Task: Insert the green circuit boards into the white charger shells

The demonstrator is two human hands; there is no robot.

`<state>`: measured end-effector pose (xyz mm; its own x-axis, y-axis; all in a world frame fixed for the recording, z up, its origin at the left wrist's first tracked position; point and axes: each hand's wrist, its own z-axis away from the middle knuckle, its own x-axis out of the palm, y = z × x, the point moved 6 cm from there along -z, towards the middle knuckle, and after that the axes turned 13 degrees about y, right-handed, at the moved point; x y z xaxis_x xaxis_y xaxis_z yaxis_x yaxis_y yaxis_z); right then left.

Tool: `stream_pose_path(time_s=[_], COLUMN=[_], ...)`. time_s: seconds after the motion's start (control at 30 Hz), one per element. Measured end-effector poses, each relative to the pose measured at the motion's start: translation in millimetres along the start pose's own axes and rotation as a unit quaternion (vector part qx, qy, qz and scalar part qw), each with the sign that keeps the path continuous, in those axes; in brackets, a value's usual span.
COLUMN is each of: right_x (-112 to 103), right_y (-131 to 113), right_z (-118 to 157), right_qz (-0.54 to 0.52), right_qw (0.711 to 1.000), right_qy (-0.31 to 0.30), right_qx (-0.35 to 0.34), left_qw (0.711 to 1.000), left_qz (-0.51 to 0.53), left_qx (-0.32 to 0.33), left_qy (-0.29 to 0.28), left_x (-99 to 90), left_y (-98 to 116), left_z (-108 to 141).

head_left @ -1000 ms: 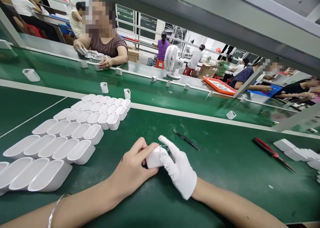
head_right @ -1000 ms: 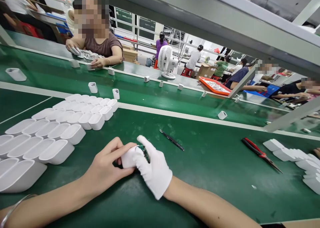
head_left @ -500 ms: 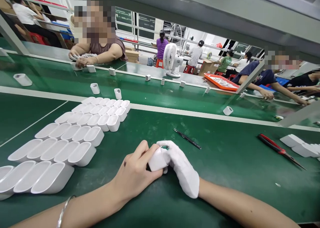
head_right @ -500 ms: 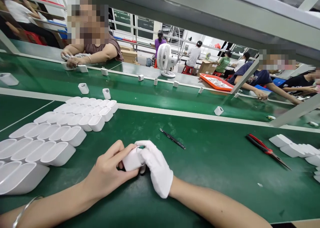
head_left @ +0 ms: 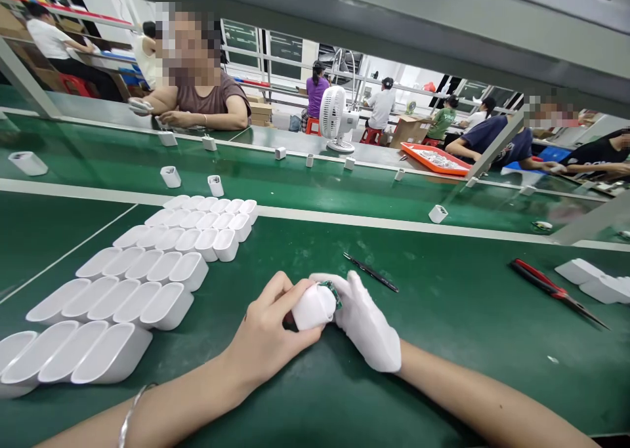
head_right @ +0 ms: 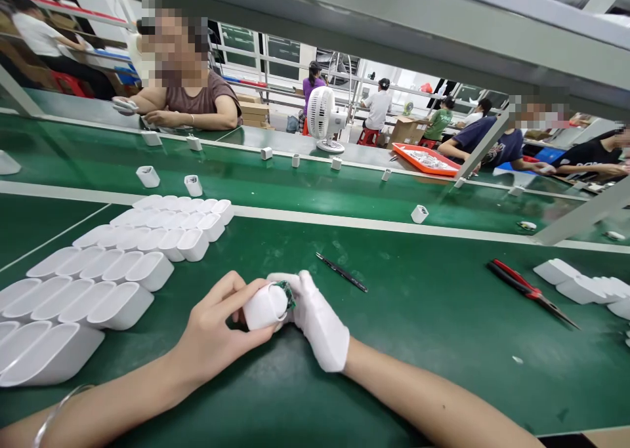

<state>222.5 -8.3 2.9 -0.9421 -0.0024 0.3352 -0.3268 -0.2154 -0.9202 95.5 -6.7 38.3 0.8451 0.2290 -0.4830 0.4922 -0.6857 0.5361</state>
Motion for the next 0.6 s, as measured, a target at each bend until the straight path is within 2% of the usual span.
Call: stream_pose_path(time_s=[0.1,0.2,0.33,0.47,0.6], right_x=[6.1,17.5,20.3,19.9,13.9], right_y=[6.2,13.2,17.2,17.7,17.8], right_z=[-1.3,2.5,5.8,8.4,7.7], right_qz=[-0.08,-0.09,-0.05,-0.06,-0.025], right_qw=[0.993,0.986,0.989,0.985,0.995], right_qy=[-0.02,-0.081,-0.1,-0.133,-0.097], right_qx=[0.087,0.117,0.094,0.095,0.021], left_qw=[1.0,0.999,0.999,0.998,0.997], left_qz=[0.026,0.035,0.038,0.054,0.067], left_qx=[0.014,0.018,0.006,0.004,0.003], left_qy=[0.0,-0.017,-0.037,-0.034,-0.044], left_x=[-2.1,-0.2,3.0,2.2,3.1], left_y=[-0.8,-0.1,2.0,2.8,1.6], left_z=[-2.7,-2.6,-1.8,-1.1,1.0])
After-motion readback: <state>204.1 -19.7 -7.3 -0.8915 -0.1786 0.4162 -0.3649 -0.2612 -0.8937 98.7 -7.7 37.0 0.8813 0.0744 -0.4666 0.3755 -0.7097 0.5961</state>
